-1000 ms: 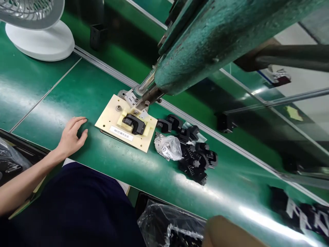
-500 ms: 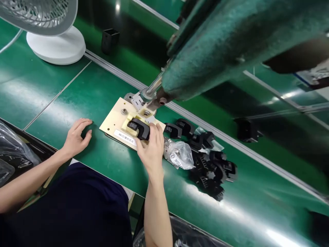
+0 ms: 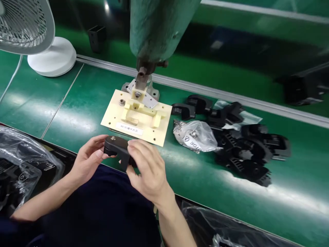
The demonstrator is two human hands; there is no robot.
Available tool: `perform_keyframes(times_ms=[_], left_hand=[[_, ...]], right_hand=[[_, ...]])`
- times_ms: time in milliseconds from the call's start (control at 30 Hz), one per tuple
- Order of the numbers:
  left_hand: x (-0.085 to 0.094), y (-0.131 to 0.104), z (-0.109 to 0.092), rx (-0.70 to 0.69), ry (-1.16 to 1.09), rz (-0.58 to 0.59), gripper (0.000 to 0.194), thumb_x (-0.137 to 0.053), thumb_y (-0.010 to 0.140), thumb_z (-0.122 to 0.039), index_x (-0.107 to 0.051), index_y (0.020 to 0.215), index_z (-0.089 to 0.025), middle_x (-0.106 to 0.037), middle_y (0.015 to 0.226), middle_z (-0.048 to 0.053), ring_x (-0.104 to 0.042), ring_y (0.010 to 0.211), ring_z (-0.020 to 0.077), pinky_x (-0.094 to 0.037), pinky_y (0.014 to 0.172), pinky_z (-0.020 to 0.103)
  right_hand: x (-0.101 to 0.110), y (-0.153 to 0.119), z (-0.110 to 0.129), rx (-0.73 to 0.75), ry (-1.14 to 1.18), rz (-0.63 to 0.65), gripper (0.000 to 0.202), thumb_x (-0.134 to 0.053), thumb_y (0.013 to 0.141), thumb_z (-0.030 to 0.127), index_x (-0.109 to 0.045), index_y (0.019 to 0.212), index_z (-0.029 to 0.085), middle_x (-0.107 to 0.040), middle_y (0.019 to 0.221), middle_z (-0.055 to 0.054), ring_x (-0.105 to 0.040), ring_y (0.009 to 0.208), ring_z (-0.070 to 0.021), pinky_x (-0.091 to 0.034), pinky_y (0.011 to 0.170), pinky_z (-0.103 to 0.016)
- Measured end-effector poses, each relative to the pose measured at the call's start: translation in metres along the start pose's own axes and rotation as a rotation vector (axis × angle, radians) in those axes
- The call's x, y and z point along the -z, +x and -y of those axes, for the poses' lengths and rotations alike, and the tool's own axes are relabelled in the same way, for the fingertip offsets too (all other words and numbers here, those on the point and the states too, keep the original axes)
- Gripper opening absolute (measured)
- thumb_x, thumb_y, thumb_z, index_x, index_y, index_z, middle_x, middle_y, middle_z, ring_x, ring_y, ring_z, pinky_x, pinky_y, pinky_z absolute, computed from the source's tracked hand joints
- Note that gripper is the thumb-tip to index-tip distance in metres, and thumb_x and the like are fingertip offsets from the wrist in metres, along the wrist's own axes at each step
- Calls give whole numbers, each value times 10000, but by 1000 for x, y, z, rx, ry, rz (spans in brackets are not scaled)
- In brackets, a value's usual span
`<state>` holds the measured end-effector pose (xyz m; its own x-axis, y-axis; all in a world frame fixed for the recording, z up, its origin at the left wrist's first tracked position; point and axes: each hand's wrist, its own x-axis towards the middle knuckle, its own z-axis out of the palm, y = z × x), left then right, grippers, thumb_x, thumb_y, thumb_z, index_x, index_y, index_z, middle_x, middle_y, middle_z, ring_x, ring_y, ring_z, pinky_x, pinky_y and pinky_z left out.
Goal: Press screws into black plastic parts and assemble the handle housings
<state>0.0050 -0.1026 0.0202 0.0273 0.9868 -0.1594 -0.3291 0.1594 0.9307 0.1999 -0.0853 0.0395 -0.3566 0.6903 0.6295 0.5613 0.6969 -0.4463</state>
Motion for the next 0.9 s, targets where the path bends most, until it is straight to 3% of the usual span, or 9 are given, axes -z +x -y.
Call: perform_keyframes(times_ms=[133, 300, 433, 567, 700, 800, 900], left_hand=[[-10, 2, -2, 120, -162, 23, 412, -798, 745, -273, -620, 1115, -251, -705, 901, -1, -663, 804, 109, -556, 760, 228], [-5, 3, 0, 182, -116, 24, 454, -792, 739, -346, -599, 1129, -218, -696, 901, 38, -662, 807, 150, -561, 771, 284], [-1, -4, -1, 197, -106, 161, 451, -689, 833, -370, -547, 1241, -240, -695, 910, 53, -671, 787, 168, -573, 747, 316], [3, -20, 1, -34, 132, 235, 542, -664, 852, -203, -481, 1355, -285, -690, 1013, 58, -678, 907, 165, -573, 795, 271], [6, -30, 10, -386, 436, 286, 703, -681, 799, -91, -428, 1431, -266, -647, 1160, 89, -648, 1064, 186, -559, 928, 292], [3, -23, 13, -654, 599, 347, 805, -691, 763, -48, -365, 1476, -234, -646, 1136, 115, -647, 1056, 225, -577, 909, 361], [-3, -12, 9, -802, 716, 369, 868, -689, 749, -19, -318, 1499, -249, -671, 1027, 103, -660, 964, 239, -601, 814, 399]], right_hand=[[-27, -31, 12, -7, -52, -110, 708, -640, 741, -11, -411, 1369, 221, -606, 1228, -148, -630, 1110, -256, -607, 788, -399], [-37, -49, 25, -336, 258, -134, 626, -681, 810, 154, -402, 1360, 261, -511, 1364, -166, -543, 1250, -291, -548, 942, -505], [-39, -54, 36, -650, 672, -110, 550, -651, 851, 240, -424, 1351, 270, -493, 1389, -142, -518, 1283, -266, -519, 993, -479], [-44, -52, 45, -1025, 1143, -193, 621, -729, 787, 401, -452, 1327, 267, -595, 1255, -98, -631, 1096, -219, -544, 938, -392], [-49, -45, 47, -1350, 1415, -421, 572, -817, 660, 321, -585, 1182, 276, -681, 995, -16, -643, 820, -162, -546, 691, -258], [-46, -41, 49, -1439, 1571, -491, 340, -773, 674, 267, -681, 999, 224, -678, 821, 6, -590, 671, -125, -494, 596, -217], [-41, -41, 52, -1408, 1667, -488, 237, -730, 750, 408, -704, 849, 194, -669, 739, -6, -595, 665, -140, -503, 633, -249]])
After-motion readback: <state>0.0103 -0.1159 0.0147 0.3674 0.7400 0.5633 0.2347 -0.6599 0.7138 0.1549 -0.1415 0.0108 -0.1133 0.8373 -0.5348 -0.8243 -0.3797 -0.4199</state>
